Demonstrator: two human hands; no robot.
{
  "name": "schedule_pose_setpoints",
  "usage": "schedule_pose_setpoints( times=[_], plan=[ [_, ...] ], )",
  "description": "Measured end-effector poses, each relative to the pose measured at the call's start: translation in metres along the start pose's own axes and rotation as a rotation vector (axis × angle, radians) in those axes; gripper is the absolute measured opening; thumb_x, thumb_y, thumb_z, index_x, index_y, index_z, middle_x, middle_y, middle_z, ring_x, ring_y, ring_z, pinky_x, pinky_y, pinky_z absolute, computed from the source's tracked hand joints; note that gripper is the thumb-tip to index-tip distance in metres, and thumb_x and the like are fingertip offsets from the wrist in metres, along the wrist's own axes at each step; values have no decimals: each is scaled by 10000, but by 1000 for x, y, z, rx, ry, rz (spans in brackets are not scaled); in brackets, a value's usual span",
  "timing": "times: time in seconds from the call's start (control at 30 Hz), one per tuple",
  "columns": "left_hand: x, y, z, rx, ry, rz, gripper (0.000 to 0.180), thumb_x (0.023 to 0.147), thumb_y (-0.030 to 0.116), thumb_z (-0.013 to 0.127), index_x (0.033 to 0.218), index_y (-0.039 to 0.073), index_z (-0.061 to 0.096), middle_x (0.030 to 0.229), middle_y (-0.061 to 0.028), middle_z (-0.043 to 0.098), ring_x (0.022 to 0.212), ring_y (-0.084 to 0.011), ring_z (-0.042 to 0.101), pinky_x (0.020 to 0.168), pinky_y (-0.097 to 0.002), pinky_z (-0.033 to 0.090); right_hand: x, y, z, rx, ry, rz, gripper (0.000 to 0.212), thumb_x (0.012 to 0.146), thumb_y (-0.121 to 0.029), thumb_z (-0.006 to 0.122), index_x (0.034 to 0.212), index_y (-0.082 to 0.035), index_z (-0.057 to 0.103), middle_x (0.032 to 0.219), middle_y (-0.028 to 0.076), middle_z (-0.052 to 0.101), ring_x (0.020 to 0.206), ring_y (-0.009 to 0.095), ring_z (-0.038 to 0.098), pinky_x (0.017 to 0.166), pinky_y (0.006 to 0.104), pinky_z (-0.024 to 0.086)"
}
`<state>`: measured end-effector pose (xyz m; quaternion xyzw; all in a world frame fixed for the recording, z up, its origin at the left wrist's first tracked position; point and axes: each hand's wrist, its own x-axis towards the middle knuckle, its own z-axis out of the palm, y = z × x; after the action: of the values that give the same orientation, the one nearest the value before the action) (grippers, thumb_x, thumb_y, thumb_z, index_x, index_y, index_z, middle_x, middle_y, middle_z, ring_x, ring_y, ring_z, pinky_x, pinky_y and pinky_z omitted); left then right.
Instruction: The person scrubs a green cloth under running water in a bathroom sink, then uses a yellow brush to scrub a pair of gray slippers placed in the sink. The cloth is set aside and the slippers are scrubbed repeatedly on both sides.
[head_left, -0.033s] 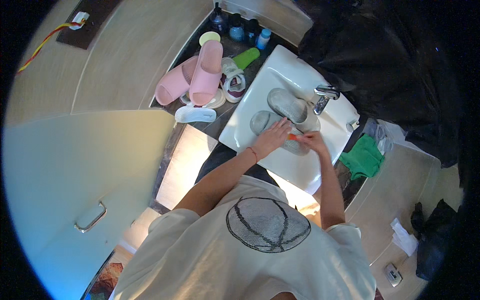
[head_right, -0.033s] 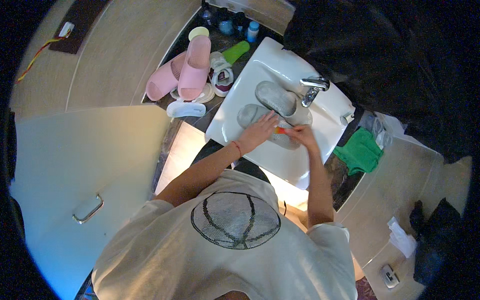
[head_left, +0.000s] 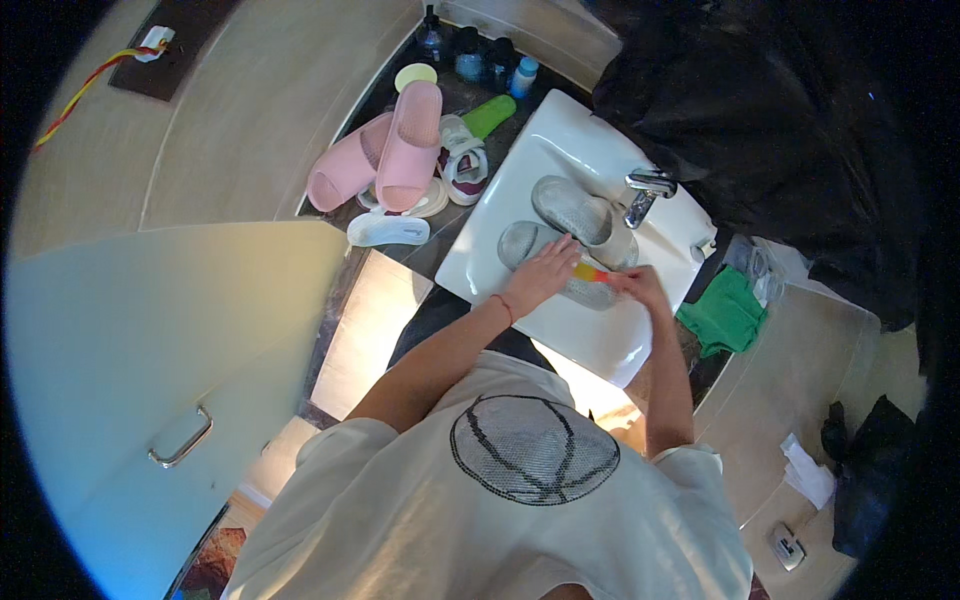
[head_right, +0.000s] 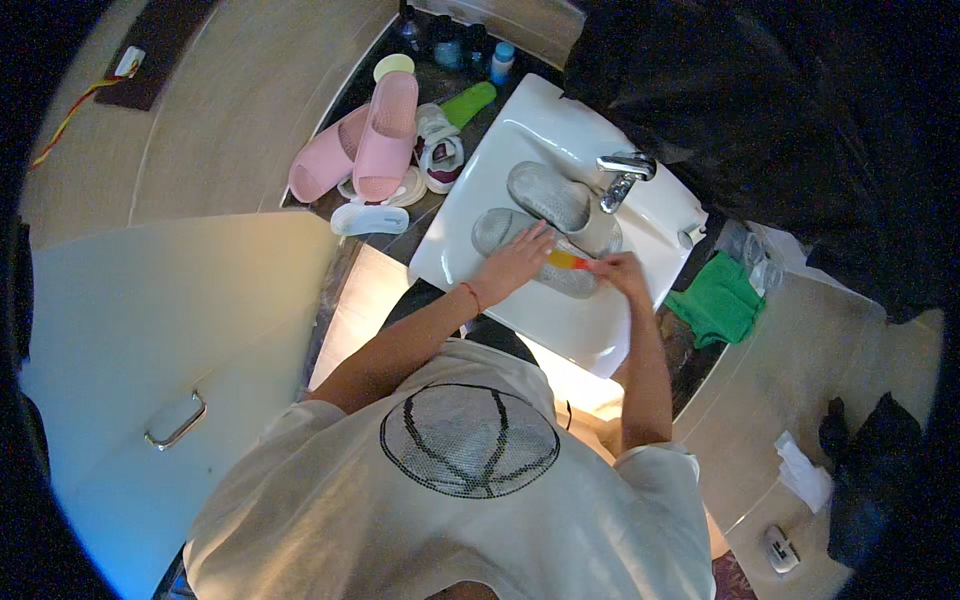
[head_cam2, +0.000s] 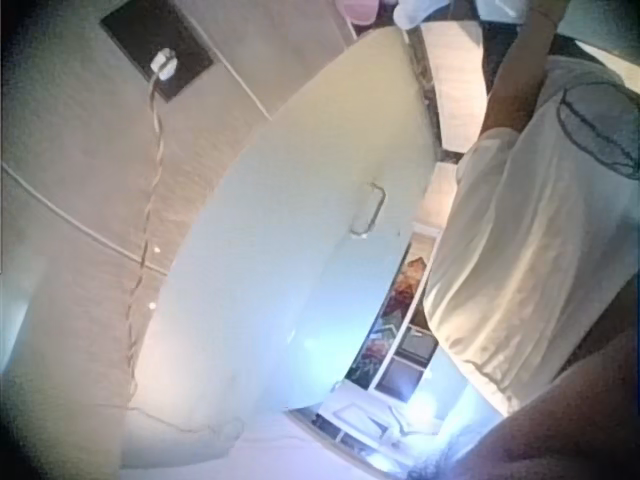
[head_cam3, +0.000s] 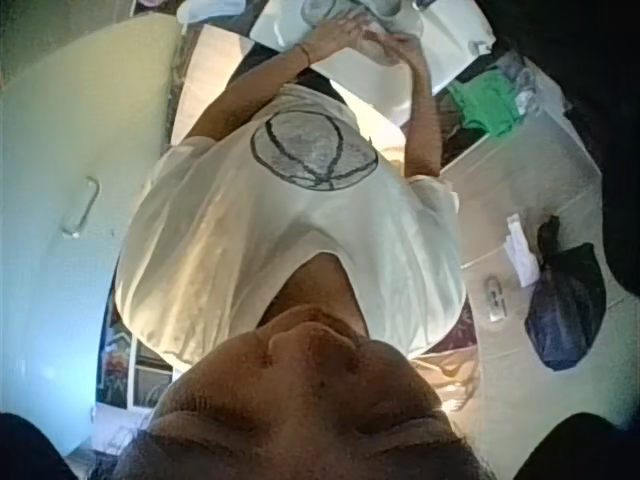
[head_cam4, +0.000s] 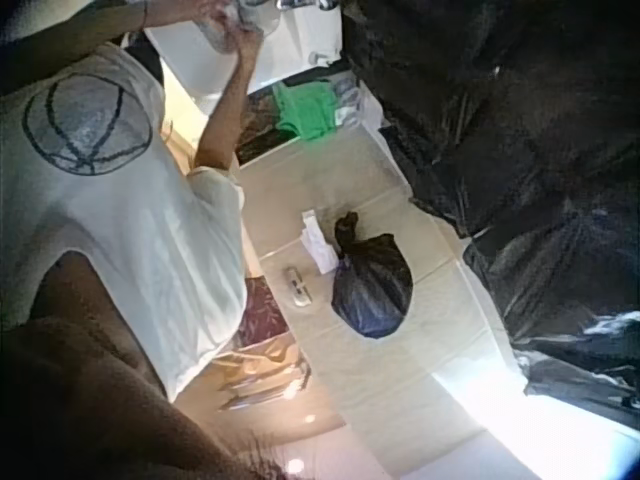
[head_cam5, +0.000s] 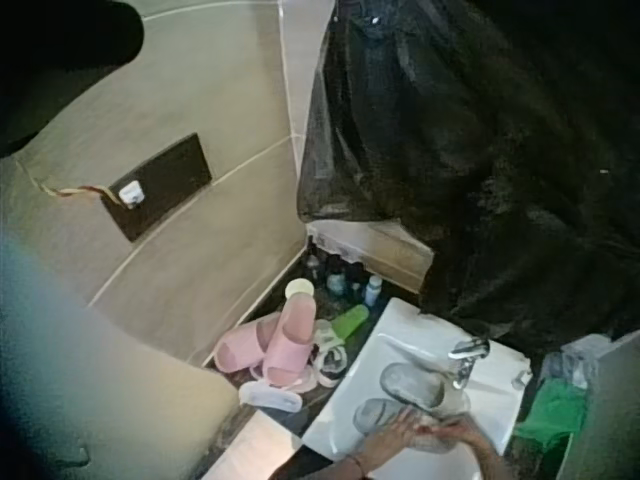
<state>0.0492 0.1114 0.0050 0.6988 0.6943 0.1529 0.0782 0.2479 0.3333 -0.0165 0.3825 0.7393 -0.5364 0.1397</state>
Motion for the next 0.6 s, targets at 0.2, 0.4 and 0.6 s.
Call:
schedule_pose_setpoints(
  times=[0.2, 0.4, 0.6],
  plan=[
    [3, 2, 11, -65, 54, -30, 447, 940, 131, 452, 1353, -40, 456, 1488, -155, 392, 1447, -316, 271, 1174, -396, 287, -9, -12, 46, 127, 46, 60, 304, 876, -300, 746, 727, -37, 716, 591, -54, 553, 516, 55, 451, 487, 228, 350],
    [3, -1, 7, -107, 28, -14, 446, 967, 134, 429, 1378, -38, 428, 1503, -160, 373, 1446, -314, 273, 1173, -400, 284, -44, 31, -31, -138, -32, 327, 334, 829, -401, 779, 789, -71, 751, 565, -54, 534, 470, 49, 418, 430, 235, 300],
    [1, 1, 10, 10, 3, 16, 447, 975, 126, 403, 1393, -30, 423, 1514, -157, 357, 1445, -326, 268, 1179, -404, 272, -38, -41, 43, 58, -5, 205, 295, 863, -289, 753, 776, -7, 739, 619, -10, 632, 562, 90, 536, 528, 280, 436]
  ],
)
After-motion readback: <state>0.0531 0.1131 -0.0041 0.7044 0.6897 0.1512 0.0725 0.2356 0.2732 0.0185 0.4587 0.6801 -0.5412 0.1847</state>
